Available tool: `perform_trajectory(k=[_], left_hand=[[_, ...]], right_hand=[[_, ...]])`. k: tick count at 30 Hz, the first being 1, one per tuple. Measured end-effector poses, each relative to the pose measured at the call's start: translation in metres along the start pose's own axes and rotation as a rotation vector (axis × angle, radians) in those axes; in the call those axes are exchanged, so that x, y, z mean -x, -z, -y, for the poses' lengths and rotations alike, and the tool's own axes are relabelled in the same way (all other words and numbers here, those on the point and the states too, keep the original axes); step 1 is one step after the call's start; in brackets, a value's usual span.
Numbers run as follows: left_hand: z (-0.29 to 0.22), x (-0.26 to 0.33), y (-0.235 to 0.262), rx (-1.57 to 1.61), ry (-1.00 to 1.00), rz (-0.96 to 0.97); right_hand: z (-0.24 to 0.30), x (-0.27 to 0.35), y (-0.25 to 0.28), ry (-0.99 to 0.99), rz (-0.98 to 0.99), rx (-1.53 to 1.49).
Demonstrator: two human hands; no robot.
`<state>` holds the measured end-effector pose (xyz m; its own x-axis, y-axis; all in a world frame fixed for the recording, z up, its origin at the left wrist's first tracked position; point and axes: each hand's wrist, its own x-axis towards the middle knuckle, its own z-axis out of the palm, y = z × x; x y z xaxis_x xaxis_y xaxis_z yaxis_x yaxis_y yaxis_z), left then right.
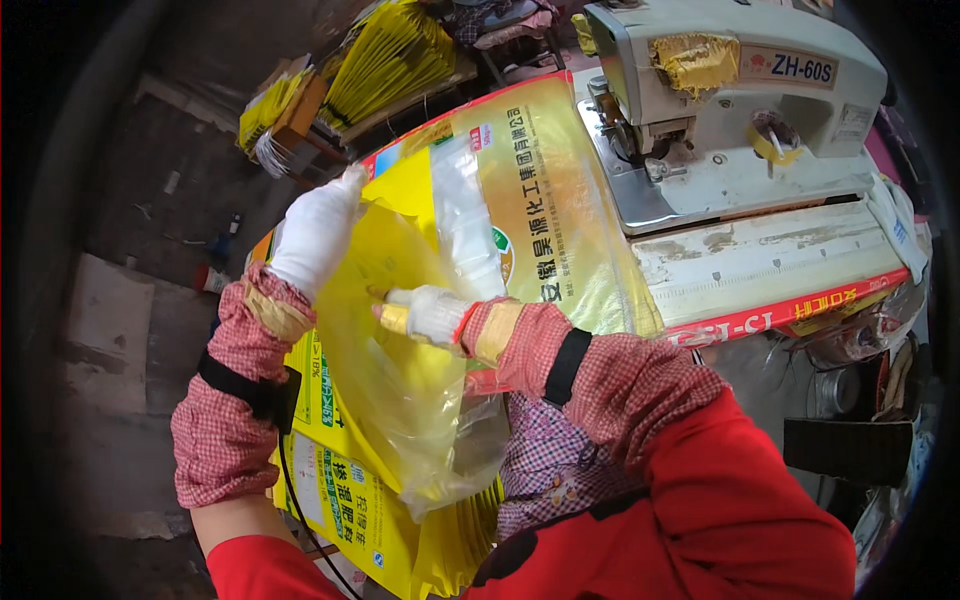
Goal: The recorder is sewing the top edges of large yellow fertilizer bags using an industrial sewing machine.
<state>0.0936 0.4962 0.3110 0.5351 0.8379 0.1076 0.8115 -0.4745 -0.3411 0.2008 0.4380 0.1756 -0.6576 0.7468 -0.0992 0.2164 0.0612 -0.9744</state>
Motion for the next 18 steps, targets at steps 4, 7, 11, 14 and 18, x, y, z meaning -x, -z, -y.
perform_trajectory(k=[4,7,11,14,18], left_hand=[[0.015,-0.022,-0.011,-0.147,-0.009,0.067],[0.011,-0.031,-0.018,-0.353,-0.101,0.121],[-0.001,-0.058,0.016,-0.524,-0.092,0.144],[-0.014,-0.096,0.064,-0.786,-0.034,-0.175],[-0.043,-0.139,0.096,-0.729,-0.125,-0.540]], right_hand=[[-0.024,-0.025,-0.001,-0.003,-0.160,-0.076],[-0.026,-0.044,-0.006,0.019,-0.175,0.119],[-0.017,-0.029,-0.035,0.321,0.068,0.883],[-0.034,0.030,-0.066,0.527,0.077,0.612],[-0.068,0.106,-0.061,0.465,0.032,0.283]])
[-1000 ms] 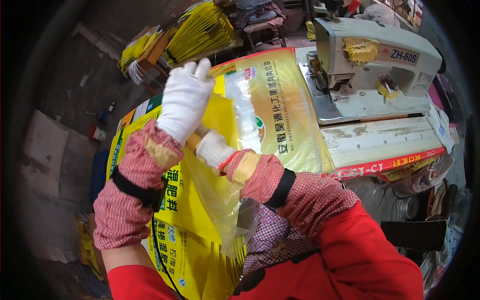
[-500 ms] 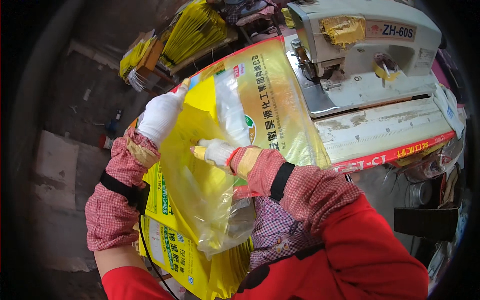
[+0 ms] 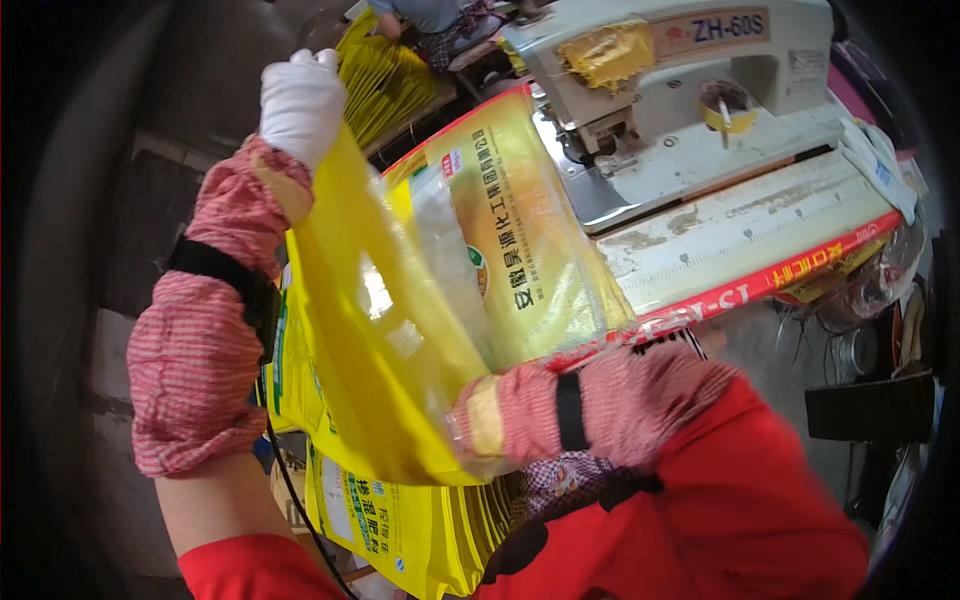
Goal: The recorder is sewing the top edges of large yellow fertilizer bags using an industrial sewing machine.
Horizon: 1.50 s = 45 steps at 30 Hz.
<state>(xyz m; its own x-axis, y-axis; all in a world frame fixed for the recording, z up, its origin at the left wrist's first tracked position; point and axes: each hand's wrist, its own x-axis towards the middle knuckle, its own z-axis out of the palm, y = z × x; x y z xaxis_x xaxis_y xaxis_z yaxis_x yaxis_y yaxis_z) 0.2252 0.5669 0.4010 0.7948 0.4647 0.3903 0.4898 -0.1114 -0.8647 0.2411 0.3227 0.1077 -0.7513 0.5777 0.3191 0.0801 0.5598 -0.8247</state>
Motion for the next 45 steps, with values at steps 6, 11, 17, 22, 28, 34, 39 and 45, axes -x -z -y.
perform_trajectory(k=[6,11,17,22,28,34,39,45], left_hand=[[-0.049,-0.020,0.003,0.212,0.008,0.397],[-0.063,-0.023,0.011,0.264,-0.072,0.433],[-0.082,-0.027,0.023,0.281,-0.127,0.470],[-0.097,-0.024,0.024,0.294,-0.105,0.485],[-0.061,-0.038,-0.005,0.363,-0.084,0.540],[-0.109,-0.051,-0.020,0.412,0.268,0.462],[-0.234,0.005,-0.043,0.503,-0.120,0.234],[-0.252,0.020,-0.070,0.919,-0.104,-0.132]], right_hand=[[0.028,0.076,0.072,-0.075,-0.650,-0.062],[0.038,0.099,0.135,-0.427,-1.043,0.172],[0.038,0.109,0.147,-0.662,-0.910,0.077],[0.043,0.104,0.147,-0.692,-0.655,-0.458],[0.023,0.078,0.152,-0.627,-0.454,0.148],[0.050,0.044,0.142,-0.401,-0.732,-0.040],[0.062,0.146,0.145,-0.634,-0.824,-0.712],[0.033,0.218,0.124,-0.953,-0.855,-0.306]])
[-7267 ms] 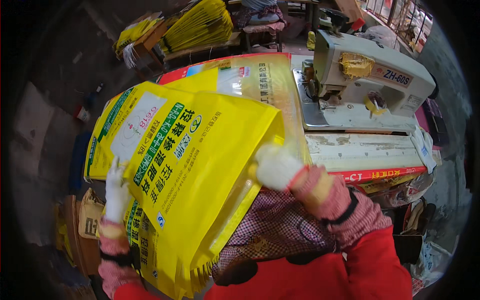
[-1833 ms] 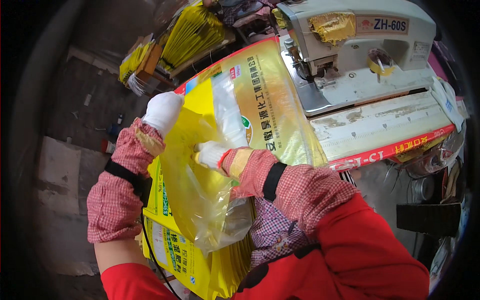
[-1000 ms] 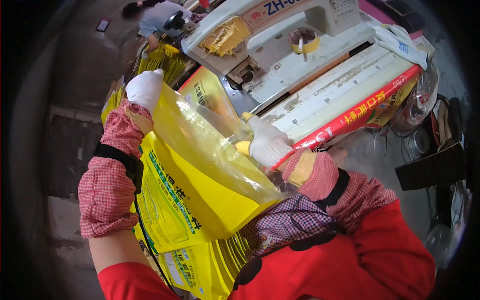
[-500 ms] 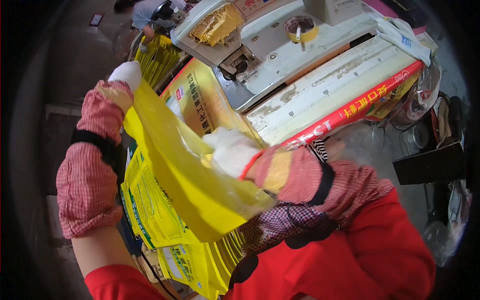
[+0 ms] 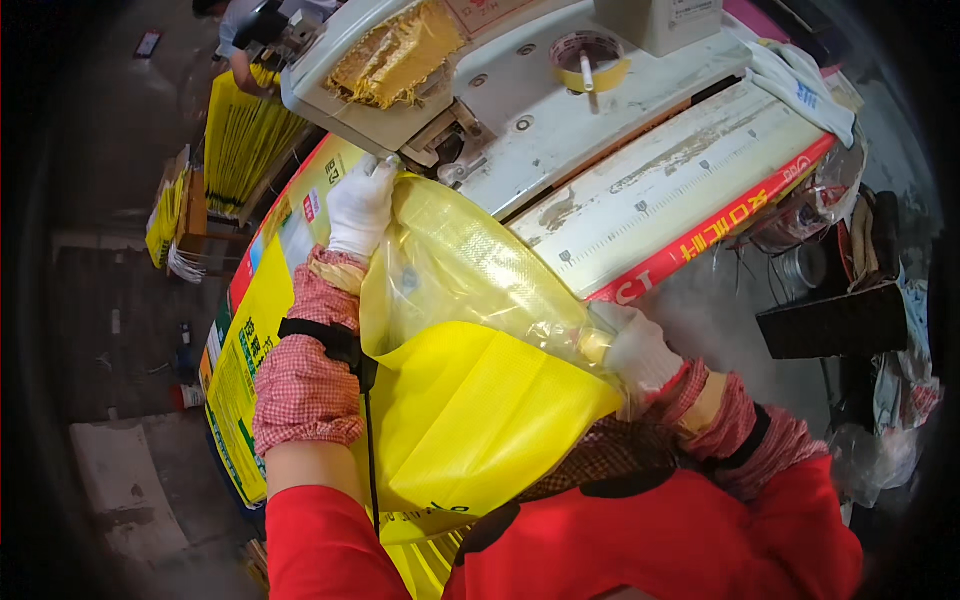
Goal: The recorder is sewing the top edges of large yellow fertilizer bags using an industrial sewing machine.
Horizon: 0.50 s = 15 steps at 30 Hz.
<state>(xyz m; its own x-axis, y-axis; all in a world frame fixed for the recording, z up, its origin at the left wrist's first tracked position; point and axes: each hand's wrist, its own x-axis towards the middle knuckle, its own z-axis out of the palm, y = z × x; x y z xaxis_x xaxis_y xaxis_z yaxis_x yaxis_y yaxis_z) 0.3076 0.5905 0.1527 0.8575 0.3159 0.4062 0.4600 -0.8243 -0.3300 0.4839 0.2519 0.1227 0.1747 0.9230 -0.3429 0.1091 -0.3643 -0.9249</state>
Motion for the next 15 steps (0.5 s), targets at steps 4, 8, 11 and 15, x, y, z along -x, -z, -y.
perform_trajectory(k=[4,8,11,15], left_hand=[[0.006,-0.012,-0.009,0.467,0.184,0.031],[0.007,-0.010,-0.001,0.365,0.002,0.070],[0.007,0.000,0.025,0.431,0.105,0.239],[-0.002,0.003,0.045,0.409,0.116,0.466]], right_hand=[[0.005,-0.003,-0.013,-0.025,-0.042,-0.255],[0.001,-0.002,-0.015,0.167,-0.027,-0.058],[-0.009,-0.002,-0.019,0.244,-0.132,-0.038],[-0.008,0.004,-0.023,0.232,-0.148,0.158]])
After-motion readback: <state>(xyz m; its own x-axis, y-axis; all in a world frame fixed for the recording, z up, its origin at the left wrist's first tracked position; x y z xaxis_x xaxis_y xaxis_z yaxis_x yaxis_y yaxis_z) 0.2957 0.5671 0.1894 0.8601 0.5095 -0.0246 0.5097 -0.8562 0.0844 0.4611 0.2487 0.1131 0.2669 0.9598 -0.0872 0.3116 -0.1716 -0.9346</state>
